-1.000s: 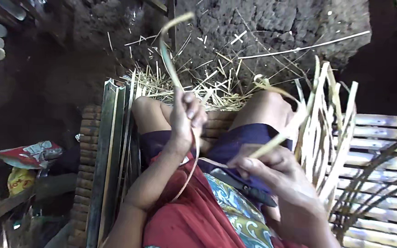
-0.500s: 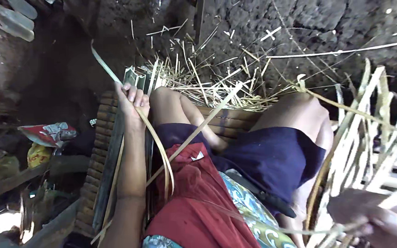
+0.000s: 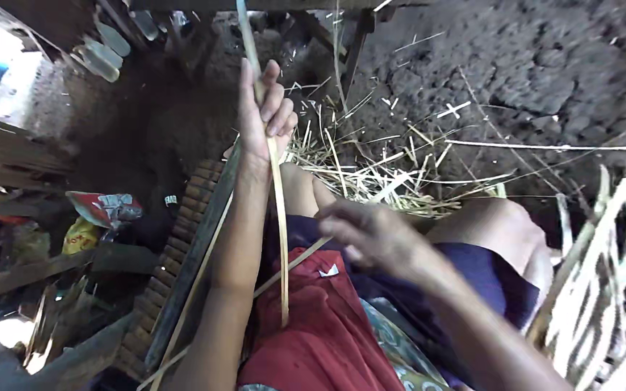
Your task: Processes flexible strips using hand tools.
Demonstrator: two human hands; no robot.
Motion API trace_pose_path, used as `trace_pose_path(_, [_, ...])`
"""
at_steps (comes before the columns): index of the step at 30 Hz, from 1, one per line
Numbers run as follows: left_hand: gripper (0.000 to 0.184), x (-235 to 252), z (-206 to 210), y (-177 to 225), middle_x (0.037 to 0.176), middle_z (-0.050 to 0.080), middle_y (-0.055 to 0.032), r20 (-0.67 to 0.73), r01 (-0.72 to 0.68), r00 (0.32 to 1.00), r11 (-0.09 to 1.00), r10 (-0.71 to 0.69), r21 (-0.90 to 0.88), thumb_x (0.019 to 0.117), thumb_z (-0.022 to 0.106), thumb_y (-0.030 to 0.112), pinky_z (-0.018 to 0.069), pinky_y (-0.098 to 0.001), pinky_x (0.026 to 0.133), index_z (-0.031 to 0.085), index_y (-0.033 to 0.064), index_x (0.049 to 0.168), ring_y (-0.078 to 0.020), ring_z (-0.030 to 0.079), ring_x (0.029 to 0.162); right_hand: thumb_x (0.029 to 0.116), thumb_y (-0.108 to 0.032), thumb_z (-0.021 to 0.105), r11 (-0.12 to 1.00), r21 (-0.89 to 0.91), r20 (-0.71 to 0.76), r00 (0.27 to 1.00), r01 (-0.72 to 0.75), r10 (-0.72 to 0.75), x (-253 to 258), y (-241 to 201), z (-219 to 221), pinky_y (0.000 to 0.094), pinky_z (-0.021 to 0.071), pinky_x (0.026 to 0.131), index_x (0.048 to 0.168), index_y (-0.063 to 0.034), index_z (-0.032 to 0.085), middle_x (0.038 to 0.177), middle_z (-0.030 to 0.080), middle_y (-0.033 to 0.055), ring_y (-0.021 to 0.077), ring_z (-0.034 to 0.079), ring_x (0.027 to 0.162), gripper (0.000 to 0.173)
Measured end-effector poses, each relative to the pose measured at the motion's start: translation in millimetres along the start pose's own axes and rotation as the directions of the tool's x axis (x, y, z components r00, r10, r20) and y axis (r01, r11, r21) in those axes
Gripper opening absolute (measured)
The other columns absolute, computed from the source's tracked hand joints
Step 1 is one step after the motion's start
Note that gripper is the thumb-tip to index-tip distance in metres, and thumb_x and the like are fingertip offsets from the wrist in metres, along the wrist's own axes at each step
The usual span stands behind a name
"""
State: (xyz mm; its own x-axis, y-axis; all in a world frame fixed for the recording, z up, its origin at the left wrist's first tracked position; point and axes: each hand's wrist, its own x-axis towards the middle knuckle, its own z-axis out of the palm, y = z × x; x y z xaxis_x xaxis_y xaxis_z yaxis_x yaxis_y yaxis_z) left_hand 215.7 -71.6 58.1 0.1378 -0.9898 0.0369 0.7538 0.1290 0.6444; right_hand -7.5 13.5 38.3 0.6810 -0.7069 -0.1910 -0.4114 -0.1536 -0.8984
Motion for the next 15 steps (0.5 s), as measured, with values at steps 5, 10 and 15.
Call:
trace_pose_path(5, [0.051,3.3,7.9,-22.4,0.043,0.037,0.0087,-0.041,0.048,0.998,0.997,-0.045,0.066,0.1124,0.014,0.042,0.0347,-0.0151,0.033,0.053,0.0107,0.101,-0.0010,0.035,0.031,0.0972,-0.034,0.068,0.962,0.268,0.043,0.997,0.057,-0.071,-20.0,10.7,67.8,0.0227,0.0549,0.071,0.105,-0.0038,0.070,0.086,0.071,0.0024,0.0040,0.066,0.075,0.031])
trace_pose_path(10, [0.051,-31.2,16.5,-37.7,0.051,0.042,0.0102,-0.089,0.153,0.987,0.967,-0.137,0.202,0.1127,0.016,0.040,0.0374,-0.0135,0.037,0.052,0.0071,0.127,0.0001,0.038,0.036,0.0997,-0.019,0.064,0.928,0.372,-0.009,1.000,0.015,-0.013,-24.0,13.3,61.5,0.0143,0.0544,0.067,0.102,-0.0036,0.069,0.080,0.069,-0.0035,-0.0034,0.064,0.069,0.016])
trace_pose_path(15, [0.054,-68.3,9.0,-62.0,0.050,0.039,0.0094,-0.106,0.277,0.961,0.908,-0.257,0.314,0.1133,0.014,0.035,0.0324,-0.0127,0.034,0.051,0.0041,0.137,0.0012,0.033,0.034,0.1036,-0.022,0.053,0.977,0.212,-0.013,1.000,-0.003,0.006,-27.1,22.1,47.5,0.0194,0.0522,0.066,0.104,-0.0075,0.070,0.077,0.067,-0.0035,-0.0009,0.062,0.068,0.023])
